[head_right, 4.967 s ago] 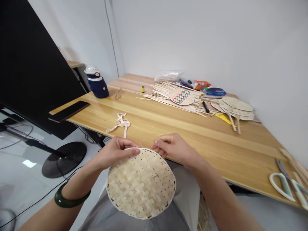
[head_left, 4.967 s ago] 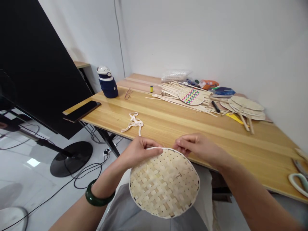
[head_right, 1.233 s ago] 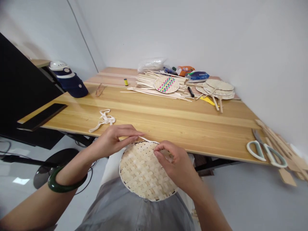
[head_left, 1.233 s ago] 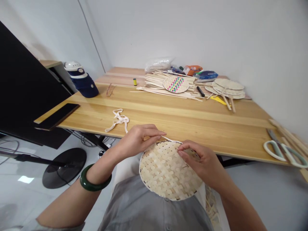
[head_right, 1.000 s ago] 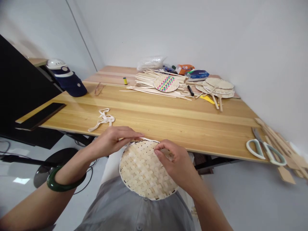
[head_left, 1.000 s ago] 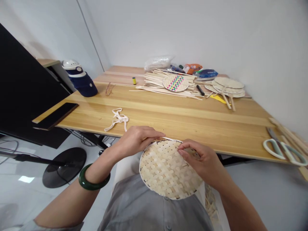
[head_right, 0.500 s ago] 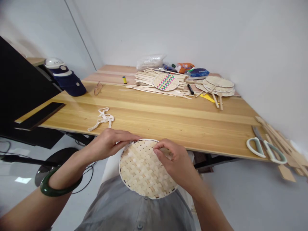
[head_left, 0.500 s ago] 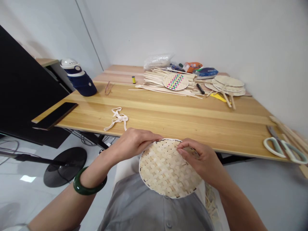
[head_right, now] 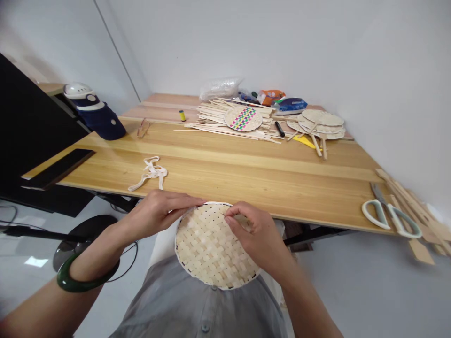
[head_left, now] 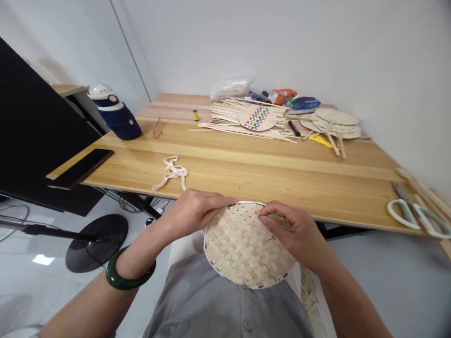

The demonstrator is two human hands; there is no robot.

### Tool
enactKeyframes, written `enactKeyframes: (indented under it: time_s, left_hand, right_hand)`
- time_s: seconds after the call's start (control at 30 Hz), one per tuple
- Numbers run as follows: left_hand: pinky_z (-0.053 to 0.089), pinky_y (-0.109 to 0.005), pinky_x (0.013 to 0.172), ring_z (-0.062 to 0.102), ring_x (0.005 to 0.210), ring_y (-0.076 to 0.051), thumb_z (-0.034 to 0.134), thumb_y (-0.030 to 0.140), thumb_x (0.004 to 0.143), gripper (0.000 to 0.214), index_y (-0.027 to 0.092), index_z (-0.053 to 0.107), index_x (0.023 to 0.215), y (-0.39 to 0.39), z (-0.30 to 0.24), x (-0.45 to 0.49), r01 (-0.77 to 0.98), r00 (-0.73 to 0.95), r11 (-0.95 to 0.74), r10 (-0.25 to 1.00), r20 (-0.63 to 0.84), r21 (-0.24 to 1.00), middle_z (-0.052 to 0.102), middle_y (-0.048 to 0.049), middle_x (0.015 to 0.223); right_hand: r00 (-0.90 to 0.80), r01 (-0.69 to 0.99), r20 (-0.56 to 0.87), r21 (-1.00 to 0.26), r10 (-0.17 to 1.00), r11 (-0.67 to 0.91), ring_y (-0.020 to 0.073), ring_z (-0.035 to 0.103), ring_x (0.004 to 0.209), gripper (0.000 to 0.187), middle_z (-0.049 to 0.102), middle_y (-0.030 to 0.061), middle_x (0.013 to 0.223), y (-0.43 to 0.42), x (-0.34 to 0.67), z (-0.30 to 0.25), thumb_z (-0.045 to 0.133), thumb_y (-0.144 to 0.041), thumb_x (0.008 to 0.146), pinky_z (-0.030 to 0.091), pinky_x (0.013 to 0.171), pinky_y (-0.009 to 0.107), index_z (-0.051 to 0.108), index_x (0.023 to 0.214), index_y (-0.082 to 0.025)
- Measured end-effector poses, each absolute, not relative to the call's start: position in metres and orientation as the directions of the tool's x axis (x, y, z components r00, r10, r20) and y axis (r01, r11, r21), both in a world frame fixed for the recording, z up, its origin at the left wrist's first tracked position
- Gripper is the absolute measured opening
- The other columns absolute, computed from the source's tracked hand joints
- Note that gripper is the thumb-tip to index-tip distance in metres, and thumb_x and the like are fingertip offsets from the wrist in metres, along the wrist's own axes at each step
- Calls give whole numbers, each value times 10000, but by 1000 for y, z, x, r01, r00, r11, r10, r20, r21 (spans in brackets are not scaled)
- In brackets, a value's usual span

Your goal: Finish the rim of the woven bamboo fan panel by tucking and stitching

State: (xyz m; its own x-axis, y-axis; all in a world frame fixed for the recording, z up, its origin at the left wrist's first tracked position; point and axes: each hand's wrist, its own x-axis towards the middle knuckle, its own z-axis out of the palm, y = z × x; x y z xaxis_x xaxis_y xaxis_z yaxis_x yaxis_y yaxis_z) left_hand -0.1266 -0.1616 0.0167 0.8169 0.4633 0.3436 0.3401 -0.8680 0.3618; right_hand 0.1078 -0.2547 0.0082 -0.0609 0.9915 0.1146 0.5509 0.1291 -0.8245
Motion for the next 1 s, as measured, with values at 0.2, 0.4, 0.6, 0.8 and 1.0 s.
enactKeyframes:
  time_s: [0.2, 0.4, 0.6, 0.8, 1.0]
  left_hand:
    - [587, -279, 725, 725, 901, -184, 475, 116, 931, 307, 174, 582, 1214, -165, -5, -128, 318, 790, -944, 317, 525, 92, 741, -88, 1077]
    - [600, -280, 678, 733, 856, -196, 487, 80, 905, 285, 133, 595, 1163, -171, -18, -123, 373, 735, -925, 340, 586, 69, 756, -106, 1004]
    - [577, -236, 662, 734, 835, -171, 471, 124, 922, 253, 166, 645, 1101, -172, -15, -121, 406, 681, -881, 469, 562, 244, 763, -78, 978]
    - [581, -233, 685, 733, 848, -162, 482, 131, 917, 266, 185, 623, 1136, -175, -19, -124, 402, 681, -897, 428, 594, 185, 764, -67, 972]
    - [603, -326, 753, 712, 959, -217, 474, 65, 897, 338, 126, 561, 1218, -178, -25, -126, 419, 734, -906, 378, 563, 62, 724, -123, 1112]
  right_hand:
    - [-35, 551, 103, -828, 994, 105, 169, 613, 825, 111, 677, 3, 862, -253, 104, 6, 538, -277, 886, 458, 688, 255, 620, 830, -226]
    - [-32, 552, 136, -824, 990, 130, 162, 612, 818, 107, 673, -2, 852, -253, 101, 2, 535, -258, 883, 450, 723, 262, 617, 826, -221]
    - [-35, 556, 163, -817, 986, 155, 169, 623, 806, 106, 682, 6, 840, -253, 99, 4, 534, -252, 875, 458, 733, 273, 615, 816, -218]
    - [-20, 543, 125, -832, 992, 116, 174, 624, 813, 111, 685, 6, 846, -253, 100, 2, 544, -268, 874, 463, 709, 266, 629, 820, -222]
    - [-7, 547, 128, -830, 992, 111, 158, 620, 802, 95, 684, -9, 836, -251, 99, 1, 557, -254, 867, 458, 717, 255, 629, 814, -221]
